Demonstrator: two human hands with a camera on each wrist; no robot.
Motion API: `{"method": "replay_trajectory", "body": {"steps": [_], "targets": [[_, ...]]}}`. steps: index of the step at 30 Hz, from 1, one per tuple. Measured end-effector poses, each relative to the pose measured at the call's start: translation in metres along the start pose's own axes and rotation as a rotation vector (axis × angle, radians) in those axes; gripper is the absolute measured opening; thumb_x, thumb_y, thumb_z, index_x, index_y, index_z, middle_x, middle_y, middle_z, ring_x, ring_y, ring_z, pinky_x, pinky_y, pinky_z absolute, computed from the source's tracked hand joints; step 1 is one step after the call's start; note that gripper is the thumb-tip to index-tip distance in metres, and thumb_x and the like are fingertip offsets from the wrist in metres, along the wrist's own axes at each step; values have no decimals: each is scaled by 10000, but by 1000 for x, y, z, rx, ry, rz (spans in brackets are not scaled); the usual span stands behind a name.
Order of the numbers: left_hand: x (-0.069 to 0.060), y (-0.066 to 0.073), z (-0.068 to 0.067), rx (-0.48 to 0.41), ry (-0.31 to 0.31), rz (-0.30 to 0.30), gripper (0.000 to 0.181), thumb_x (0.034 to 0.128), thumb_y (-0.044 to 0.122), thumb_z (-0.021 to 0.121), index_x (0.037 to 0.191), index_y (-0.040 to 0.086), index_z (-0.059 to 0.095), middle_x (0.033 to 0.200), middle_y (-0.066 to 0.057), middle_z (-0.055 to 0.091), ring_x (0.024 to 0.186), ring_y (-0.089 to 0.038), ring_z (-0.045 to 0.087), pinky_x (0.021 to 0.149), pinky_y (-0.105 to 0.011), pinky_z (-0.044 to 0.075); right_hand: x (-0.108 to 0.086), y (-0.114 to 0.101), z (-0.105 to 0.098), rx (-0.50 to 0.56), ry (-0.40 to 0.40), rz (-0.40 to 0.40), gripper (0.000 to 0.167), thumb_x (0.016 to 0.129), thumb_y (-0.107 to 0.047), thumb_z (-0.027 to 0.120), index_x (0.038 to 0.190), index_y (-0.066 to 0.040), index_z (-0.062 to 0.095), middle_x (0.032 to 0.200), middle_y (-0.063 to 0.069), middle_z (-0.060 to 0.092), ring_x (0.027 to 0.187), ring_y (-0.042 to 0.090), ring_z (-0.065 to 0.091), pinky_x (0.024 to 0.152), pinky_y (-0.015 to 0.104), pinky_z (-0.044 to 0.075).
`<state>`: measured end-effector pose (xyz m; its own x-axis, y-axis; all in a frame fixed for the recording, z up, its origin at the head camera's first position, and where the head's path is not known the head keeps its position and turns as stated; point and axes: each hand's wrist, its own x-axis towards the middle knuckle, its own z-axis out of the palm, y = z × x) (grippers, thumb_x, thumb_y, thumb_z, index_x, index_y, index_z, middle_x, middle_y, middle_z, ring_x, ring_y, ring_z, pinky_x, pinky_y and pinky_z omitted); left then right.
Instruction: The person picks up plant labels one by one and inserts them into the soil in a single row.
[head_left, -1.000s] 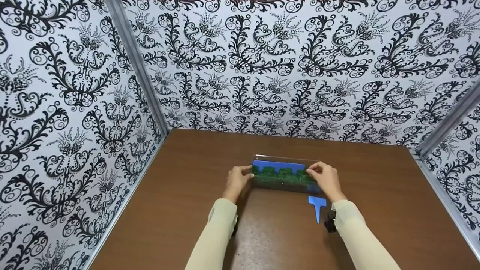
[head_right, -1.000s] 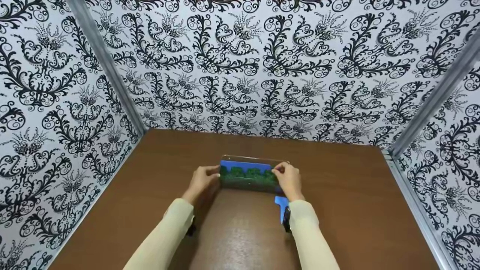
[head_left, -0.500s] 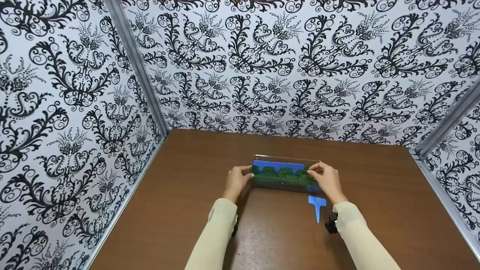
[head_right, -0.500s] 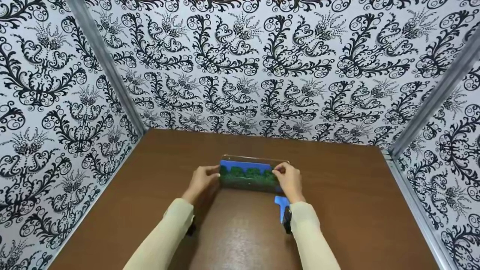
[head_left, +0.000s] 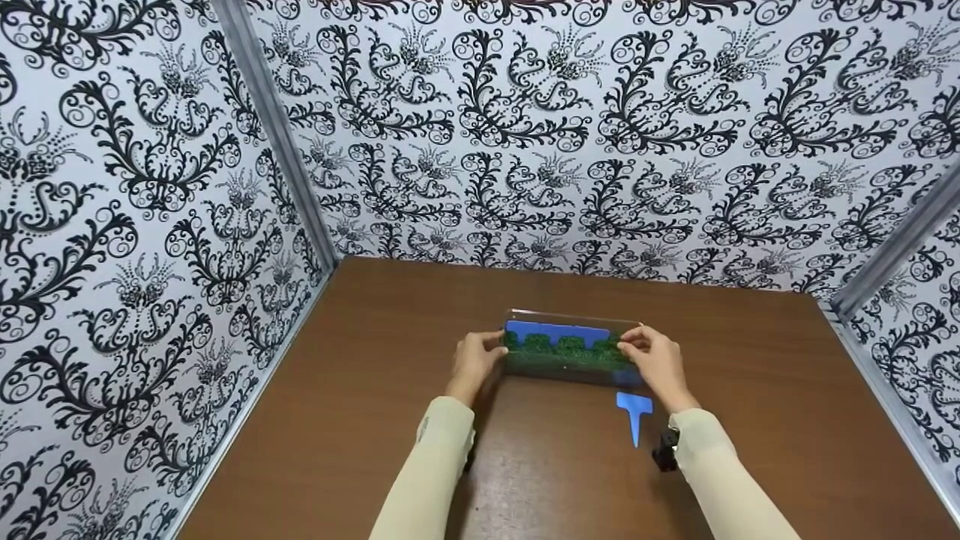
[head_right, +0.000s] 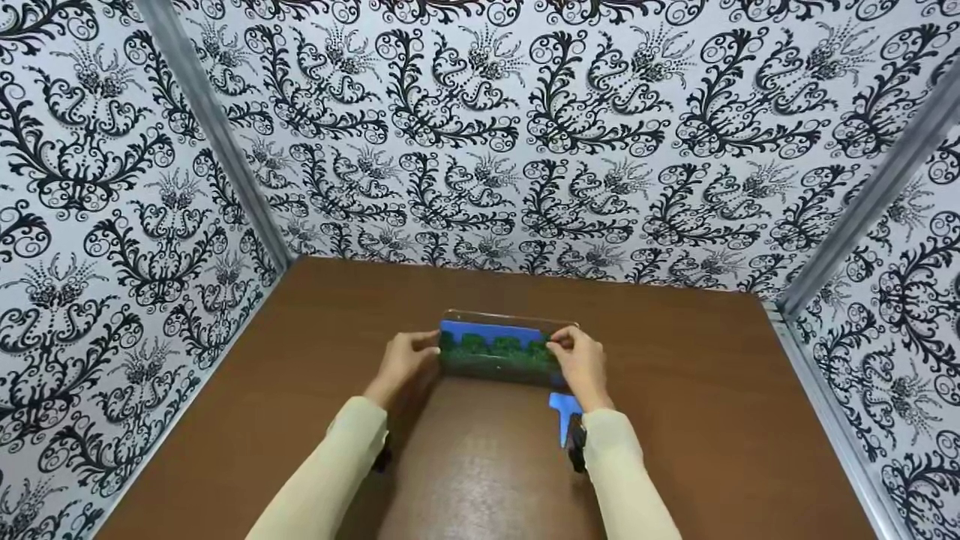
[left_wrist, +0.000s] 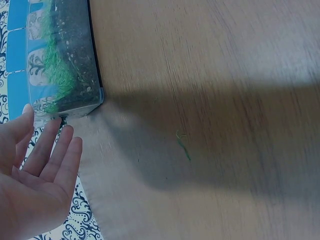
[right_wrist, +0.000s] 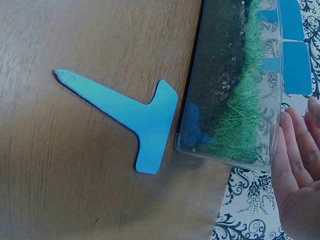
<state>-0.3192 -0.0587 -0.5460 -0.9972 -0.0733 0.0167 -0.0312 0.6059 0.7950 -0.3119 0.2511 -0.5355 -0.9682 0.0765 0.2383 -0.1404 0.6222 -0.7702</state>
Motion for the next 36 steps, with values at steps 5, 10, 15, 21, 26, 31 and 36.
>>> {"method": "replay_trajectory", "body": {"steps": [5,10,15,21,26,31,36], "targets": [[0,0,0,1,-4,-4,338,906,207,739,1244,224,725,1292,-65,692,1214,-303,636,988,-475,525,-3,-1,-1,9,3,6,137,919,-113,714,1017,-17,724,960,174,756,806,190,721,632,135,514],[0,0,0,2,-6,-4,338,910,206,735,1247,222,723,1291,-68,693,1214,-300,637,988,-476,525,-4,-1,-1,7,21,3,138,913,-110,721,1017,-20,724,963,177,755,791,149,709,626,132,512],[0,1,0,-9,-2,-2,333,909,201,734,1242,225,726,1198,-58,738,1151,-279,670,966,-457,536,-4,-1,-2,-29,58,-21,117,884,-110,752,978,-42,737,936,152,765,769,82,695,632,116,488],[1,0,0,-15,3,5,329,905,193,739,1233,214,732,1158,-55,752,1125,-274,682,953,-451,540,-5,-1,-3,-8,59,-27,122,879,-95,754,974,-21,734,927,162,764,732,20,667,620,112,483],[2,-1,1,-7,15,7,328,897,207,748,1225,219,737,1161,-48,752,1128,-269,683,956,-449,538,-6,-1,-4,12,42,-14,128,892,-98,741,991,-17,730,938,165,760,704,-54,625,622,116,497],[2,-2,2,-10,15,7,328,896,204,748,1224,217,738,1175,-56,747,1143,-288,677,963,-460,532,-8,-1,-5,13,38,-15,128,898,-102,736,995,-20,730,943,169,759,695,-84,608,622,122,502],[2,-1,2,-14,13,8,328,897,197,748,1225,208,737,1239,-72,720,1191,-316,649,982,-477,522,-9,0,-6,15,33,-12,137,907,-103,726,1011,-13,727,959,180,757,703,-79,617,620,131,507]]}}
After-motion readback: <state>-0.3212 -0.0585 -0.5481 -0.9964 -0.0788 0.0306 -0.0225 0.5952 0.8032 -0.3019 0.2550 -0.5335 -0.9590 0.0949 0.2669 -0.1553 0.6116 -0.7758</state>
